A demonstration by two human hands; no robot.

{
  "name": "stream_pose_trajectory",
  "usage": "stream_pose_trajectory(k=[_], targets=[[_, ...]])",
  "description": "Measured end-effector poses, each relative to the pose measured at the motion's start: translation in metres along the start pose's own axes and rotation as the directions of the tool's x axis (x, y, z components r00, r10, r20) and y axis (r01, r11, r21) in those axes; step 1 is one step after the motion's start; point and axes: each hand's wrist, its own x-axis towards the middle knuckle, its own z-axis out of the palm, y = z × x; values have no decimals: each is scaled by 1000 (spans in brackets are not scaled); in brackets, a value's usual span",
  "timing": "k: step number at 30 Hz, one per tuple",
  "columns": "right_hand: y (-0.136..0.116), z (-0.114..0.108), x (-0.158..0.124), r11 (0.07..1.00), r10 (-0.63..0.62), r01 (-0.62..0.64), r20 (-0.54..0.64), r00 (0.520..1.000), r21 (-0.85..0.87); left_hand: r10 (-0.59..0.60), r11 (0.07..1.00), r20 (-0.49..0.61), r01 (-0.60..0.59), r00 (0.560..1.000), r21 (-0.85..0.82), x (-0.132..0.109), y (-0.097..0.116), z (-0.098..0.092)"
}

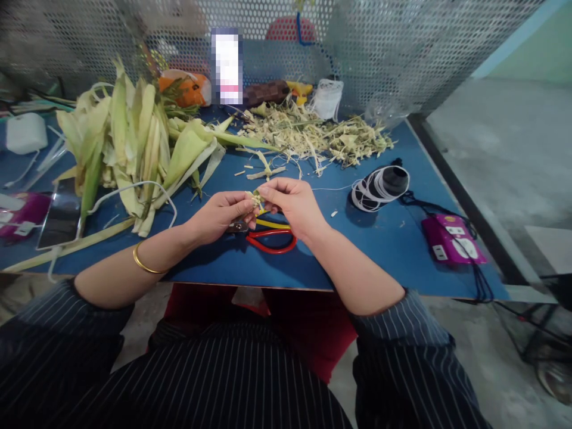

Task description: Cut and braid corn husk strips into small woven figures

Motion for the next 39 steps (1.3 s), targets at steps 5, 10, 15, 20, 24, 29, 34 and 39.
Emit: stream_pose_trajectory(k=[5, 10, 15, 20, 24, 29, 34, 39], targets=[[3, -1, 2, 996, -51, 46, -58, 997, -83, -68, 997, -78, 66, 995, -29, 0, 2, 1], [3, 2, 1, 996, -46, 43, -41, 998, -76, 20, 994, -82, -11, 996, 109, -2, 4, 2], [1, 1, 0, 1000, -11, 11, -8, 1000, -10, 204, 898, -39, -171, 978, 405, -3, 5, -1], [-5, -1, -1, 993, -40, 37, -26, 999, -109, 128, 933, -28, -111, 991, 341, -1, 3, -3], [-5, -1, -2, 992, -77, 72, -45, 996, -104, 77, 992, -14, -75, 997, 106, 1, 0, -3], [-4, -1, -2, 970, -107, 93, -52, 993, -224, -23, 997, -47, 27, 999, 70, 1, -2, -5], [-5, -3, 0, 976, -140, 124, -80, 987, -178, -17, 996, -104, 8, 994, -85, 2, 0, -5], [-1, -3, 1, 951, -145, 130, -34, 989, -280, -12, 987, -98, -4, 995, -158, 3, 2, -5]])
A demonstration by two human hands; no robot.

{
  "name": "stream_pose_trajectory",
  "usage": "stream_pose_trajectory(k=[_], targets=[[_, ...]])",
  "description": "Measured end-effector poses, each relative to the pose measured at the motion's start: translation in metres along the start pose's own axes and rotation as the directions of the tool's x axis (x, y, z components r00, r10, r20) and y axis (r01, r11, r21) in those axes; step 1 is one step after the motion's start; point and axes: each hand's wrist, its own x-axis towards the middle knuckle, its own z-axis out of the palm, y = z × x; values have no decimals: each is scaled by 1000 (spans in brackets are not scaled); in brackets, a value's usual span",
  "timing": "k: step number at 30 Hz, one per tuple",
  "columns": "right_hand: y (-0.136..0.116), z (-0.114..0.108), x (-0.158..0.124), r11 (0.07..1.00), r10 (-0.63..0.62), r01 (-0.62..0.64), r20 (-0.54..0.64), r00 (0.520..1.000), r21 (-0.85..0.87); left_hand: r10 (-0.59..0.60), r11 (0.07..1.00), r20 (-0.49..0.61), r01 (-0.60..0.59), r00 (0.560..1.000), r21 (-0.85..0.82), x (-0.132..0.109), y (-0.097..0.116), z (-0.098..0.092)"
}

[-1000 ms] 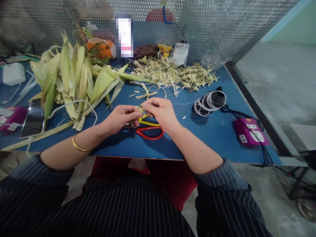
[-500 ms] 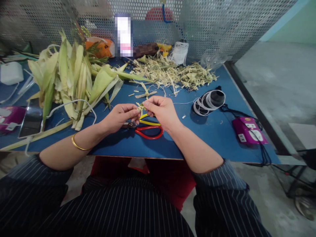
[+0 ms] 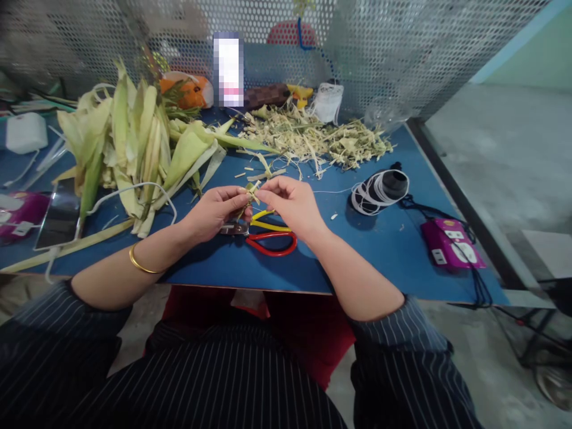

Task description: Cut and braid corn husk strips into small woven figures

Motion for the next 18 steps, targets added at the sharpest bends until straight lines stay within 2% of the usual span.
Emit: stream_pose_trajectory(k=[6, 12, 18], targets=[[1, 4, -1, 989, -66, 64, -11, 998, -136, -65, 998, 18, 64, 998, 14, 0, -1, -1], [5, 3, -1, 989, -105, 106, 8, 994, -102, -88, 995, -31, 86, 996, -52, 0, 0, 1], [5, 5, -4, 961, -191, 183, -18, 981, -206, -84, 995, -21, 83, 996, -57, -1, 0, 3]])
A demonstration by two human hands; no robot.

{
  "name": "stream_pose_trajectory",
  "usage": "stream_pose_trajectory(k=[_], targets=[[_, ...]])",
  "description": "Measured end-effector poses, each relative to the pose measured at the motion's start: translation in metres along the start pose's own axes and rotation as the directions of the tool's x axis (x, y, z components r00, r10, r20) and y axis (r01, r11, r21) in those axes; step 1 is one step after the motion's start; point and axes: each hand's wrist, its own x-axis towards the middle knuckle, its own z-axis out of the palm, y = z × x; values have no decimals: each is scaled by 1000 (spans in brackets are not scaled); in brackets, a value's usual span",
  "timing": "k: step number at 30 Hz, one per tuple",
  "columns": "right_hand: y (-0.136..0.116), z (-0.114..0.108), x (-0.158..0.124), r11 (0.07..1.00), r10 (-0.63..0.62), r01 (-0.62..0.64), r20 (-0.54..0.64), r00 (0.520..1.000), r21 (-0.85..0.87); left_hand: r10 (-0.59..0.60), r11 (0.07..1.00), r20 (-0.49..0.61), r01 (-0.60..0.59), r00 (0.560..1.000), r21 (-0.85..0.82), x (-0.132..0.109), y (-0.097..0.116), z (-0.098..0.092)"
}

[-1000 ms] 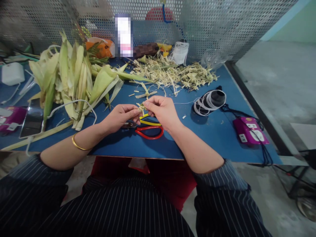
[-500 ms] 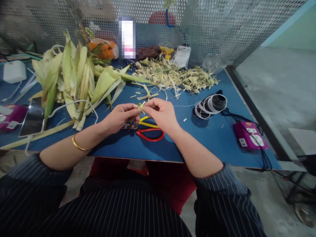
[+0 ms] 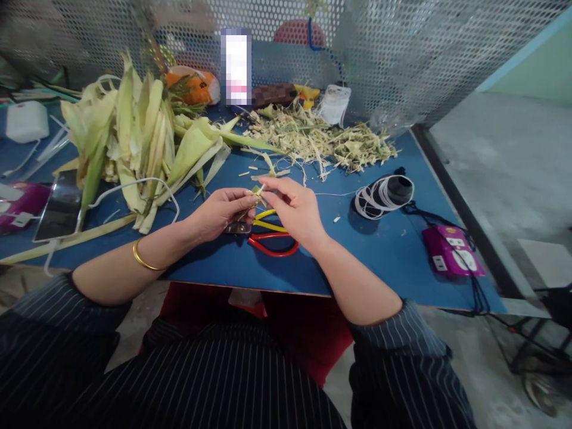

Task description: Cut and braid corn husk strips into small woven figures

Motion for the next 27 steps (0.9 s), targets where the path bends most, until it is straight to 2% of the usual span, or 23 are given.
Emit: stream_pose_trajectory(k=[5, 9, 13, 15, 16, 17, 18, 19, 20, 21, 23, 25, 27], targets=[[-2, -1, 3, 998, 51, -47, -77, 996, 44, 31, 999, -26, -30, 999, 30, -1, 3, 0], [-1, 1, 2, 998, 34, -38, -90, 995, -41, 22, 995, -42, -18, 999, 94, -1, 1, 0], [-2, -1, 0, 991, 0, -10, -77, 997, -132, 28, 997, -50, -24, 998, 72, 1, 0, -3], [-4, -4, 0, 973, -18, 26, 39, 999, -231, 50, 998, -65, -48, 997, 27, 3, 2, -8], [-6, -6, -1, 947, -24, 73, 158, 987, -312, 56, 998, -76, -57, 996, -6, 4, 5, -10], [-8, -8, -2, 903, -23, 149, 301, 953, -403, 57, 997, -89, -61, 994, -41, 5, 7, -13], [-10, -9, -3, 839, -9, 248, 443, 896, -485, 51, 996, -102, -58, 993, -73, 6, 9, -15], [-12, -9, -5, 760, 11, 355, 556, 831, -545, 41, 993, -117, -53, 992, -102, 7, 12, -17], [-14, -9, -7, 686, 24, 435, 615, 788, -584, 32, 991, -134, -49, 990, -128, 7, 13, -19], [-15, -8, -9, 622, 33, 491, 647, 762, -610, 25, 988, -152, -48, 988, -148, 8, 15, -20], [-17, -6, -12, 542, 40, 544, 667, 744, -640, 20, 983, -185, -54, 983, -175, 9, 17, -22], [-17, -5, -13, 497, 67, 565, 678, 732, -659, 29, 979, -218, -72, 975, -193, 10, 19, -24], [-16, -5, -12, 466, 101, 555, 665, 740, -689, 48, 975, -262, -102, 964, -198, 12, 22, -27]])
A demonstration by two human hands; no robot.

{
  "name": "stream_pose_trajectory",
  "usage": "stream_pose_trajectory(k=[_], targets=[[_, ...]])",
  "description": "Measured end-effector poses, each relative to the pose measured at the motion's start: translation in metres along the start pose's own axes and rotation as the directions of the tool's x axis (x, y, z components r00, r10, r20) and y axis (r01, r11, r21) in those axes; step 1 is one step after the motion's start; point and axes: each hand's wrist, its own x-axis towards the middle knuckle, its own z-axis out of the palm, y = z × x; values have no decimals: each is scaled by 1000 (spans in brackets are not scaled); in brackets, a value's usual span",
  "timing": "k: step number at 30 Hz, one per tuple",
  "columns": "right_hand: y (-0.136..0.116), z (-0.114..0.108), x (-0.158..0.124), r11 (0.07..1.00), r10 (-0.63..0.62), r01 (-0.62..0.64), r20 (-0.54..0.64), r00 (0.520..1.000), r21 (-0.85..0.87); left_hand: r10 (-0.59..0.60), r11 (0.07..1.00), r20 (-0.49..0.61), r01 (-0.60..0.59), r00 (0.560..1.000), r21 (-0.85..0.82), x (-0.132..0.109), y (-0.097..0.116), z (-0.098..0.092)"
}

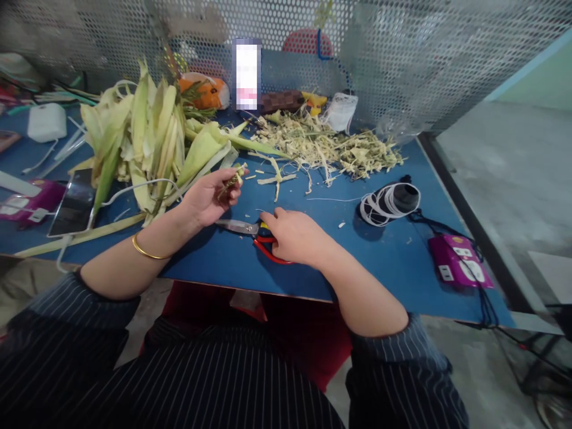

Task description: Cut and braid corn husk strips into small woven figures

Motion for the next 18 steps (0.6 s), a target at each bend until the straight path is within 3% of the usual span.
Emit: stream_pose_trajectory(k=[5, 11, 12, 15, 18], targets=[[7, -1, 1, 983, 145, -137, -64, 987, 125, 181, 983, -156, -182, 971, 13, 10, 12, -10], [19, 3, 5, 906, 284, -242, -75, 956, 348, 442, 888, -342, -458, 829, 36, 14, 27, -20], [21, 5, 6, 879, 334, -270, -105, 937, 392, 438, 889, -351, -456, 828, 33, 13, 27, -19], [28, 10, 9, 757, 453, -263, -190, 871, 598, 323, 940, -335, -342, 885, 0, 12, 23, -16], [30, 9, 10, 671, 435, -150, -222, 873, 727, 287, 958, -250, -284, 925, 50, 10, 13, -12]])
